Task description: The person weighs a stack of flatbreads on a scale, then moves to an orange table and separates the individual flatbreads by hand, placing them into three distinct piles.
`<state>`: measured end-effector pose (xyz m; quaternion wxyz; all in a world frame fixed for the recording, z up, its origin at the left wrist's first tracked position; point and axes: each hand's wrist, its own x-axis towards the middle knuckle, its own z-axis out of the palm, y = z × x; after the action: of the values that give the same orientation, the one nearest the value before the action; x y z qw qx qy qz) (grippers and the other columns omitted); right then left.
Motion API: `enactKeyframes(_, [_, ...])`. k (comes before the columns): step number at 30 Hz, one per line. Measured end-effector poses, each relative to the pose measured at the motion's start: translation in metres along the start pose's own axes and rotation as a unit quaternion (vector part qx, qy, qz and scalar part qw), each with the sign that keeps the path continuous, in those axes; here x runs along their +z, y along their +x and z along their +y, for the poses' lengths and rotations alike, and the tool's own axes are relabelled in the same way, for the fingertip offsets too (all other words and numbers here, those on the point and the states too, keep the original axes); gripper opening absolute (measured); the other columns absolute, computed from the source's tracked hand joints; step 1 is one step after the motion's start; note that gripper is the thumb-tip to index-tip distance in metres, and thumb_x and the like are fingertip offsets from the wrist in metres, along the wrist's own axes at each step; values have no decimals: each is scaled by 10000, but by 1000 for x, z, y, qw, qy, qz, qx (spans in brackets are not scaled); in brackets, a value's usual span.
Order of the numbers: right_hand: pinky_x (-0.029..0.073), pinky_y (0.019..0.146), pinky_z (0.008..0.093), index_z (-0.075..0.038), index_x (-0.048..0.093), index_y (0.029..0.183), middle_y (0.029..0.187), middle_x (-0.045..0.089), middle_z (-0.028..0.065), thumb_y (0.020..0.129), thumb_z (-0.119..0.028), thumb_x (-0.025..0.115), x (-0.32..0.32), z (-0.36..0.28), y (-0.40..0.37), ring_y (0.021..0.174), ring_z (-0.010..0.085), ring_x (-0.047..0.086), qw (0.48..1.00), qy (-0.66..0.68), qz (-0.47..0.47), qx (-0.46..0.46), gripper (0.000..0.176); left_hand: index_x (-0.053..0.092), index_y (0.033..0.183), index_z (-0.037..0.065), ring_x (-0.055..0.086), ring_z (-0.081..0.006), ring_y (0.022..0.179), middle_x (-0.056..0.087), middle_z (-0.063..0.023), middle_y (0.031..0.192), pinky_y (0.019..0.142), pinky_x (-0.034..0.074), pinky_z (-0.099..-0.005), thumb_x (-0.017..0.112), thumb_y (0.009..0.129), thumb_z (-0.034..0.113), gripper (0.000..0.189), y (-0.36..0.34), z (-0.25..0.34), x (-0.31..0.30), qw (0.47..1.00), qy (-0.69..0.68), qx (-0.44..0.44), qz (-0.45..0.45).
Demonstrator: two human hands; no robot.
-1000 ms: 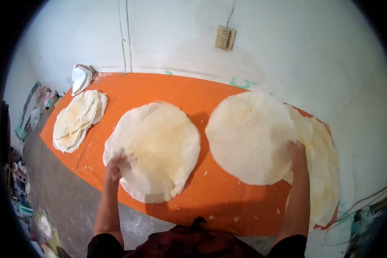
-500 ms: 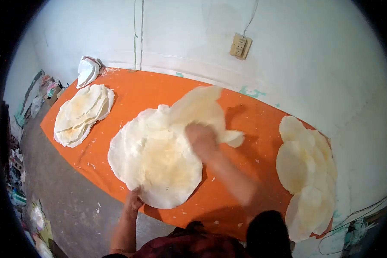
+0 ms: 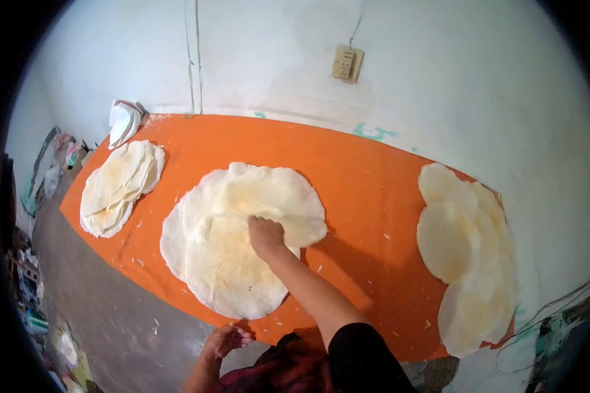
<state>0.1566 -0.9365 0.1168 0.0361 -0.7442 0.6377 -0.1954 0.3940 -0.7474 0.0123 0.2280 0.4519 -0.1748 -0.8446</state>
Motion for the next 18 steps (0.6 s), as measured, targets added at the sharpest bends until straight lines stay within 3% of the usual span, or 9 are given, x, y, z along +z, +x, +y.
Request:
enactKeyframes(1, [467,604,423,-66,515,796,762,597,106,768,-103,429,-10,-13,6,739,307,588,999,13,45,3,97,577,855,38,613,-298,833,631,-159,883,712,463,-390,441,864,367,356,2,-2,2,1000,7,2,-9])
enactKeyframes(3, [470,685,409,-51,517,942,922,589,153,797,-151,453,-11,-40,10,844,320,577,1000,-1,1,-11,188,583,830,46,613,-303,831,632,-158,879,719,465,-394,448,860,367,349,17,-12,-5,1000,5,-13,-10])
enactKeyframes(5, [435,817,391,-29,437,1133,1112,507,205,830,-213,471,13,-55,-10,993,343,520,988,84,103,-77,357,588,808,52,612,-307,830,632,-157,874,727,466,-399,457,855,369,346,18,-18,-9,1000,-3,-12,-8])
enactKeyframes(7, [370,915,375,-25,330,1241,1231,408,220,847,-255,478,10,-47,-27,1092,350,445,943,321,-60,-56,479,591,789,56,610,-310,832,631,-156,868,735,467,-405,466,850,375,348,19,-19,-5,1000,-13,-1,-19])
enactKeyframes(9, [376,908,382,-24,355,1212,1200,437,210,846,-232,473,-1,-13,-56,1065,354,458,932,349,-77,-63,437,602,744,57,607,-316,851,630,-153,817,720,476,-419,507,802,457,415,17,-24,2,999,25,12,-27])
enactKeyframes(14, [407,835,385,-14,494,1092,1100,518,171,803,-209,546,-87,126,-201,1024,325,487,963,222,-39,145,352,613,692,38,620,-318,745,633,-188,758,640,491,-399,507,798,468,455,28,-50,30,988,107,-84,-66])
enactKeyframes(16, [411,766,445,-4,507,1022,967,538,202,758,-196,575,-88,193,-292,924,368,507,951,150,86,258,334,612,686,20,620,-319,721,631,-205,764,623,491,-394,508,802,457,464,28,-54,67,983,140,-86,-85])
enactKeyframes(17, [403,799,447,-6,484,1095,1011,536,199,736,-224,614,-75,228,-349,952,356,506,938,64,190,284,440,611,683,11,620,-320,709,630,-214,767,615,491,-391,509,804,452,469,31,-56,85,980,155,-85,-92])
enactKeyframes(18, [385,856,437,-11,443,1161,1105,504,200,700,-262,661,-82,260,-398,1037,337,473,932,32,164,322,568,611,694,1,620,-318,714,628,-219,769,616,491,-388,510,806,446,470,37,-58,98,976,171,-87,-106])
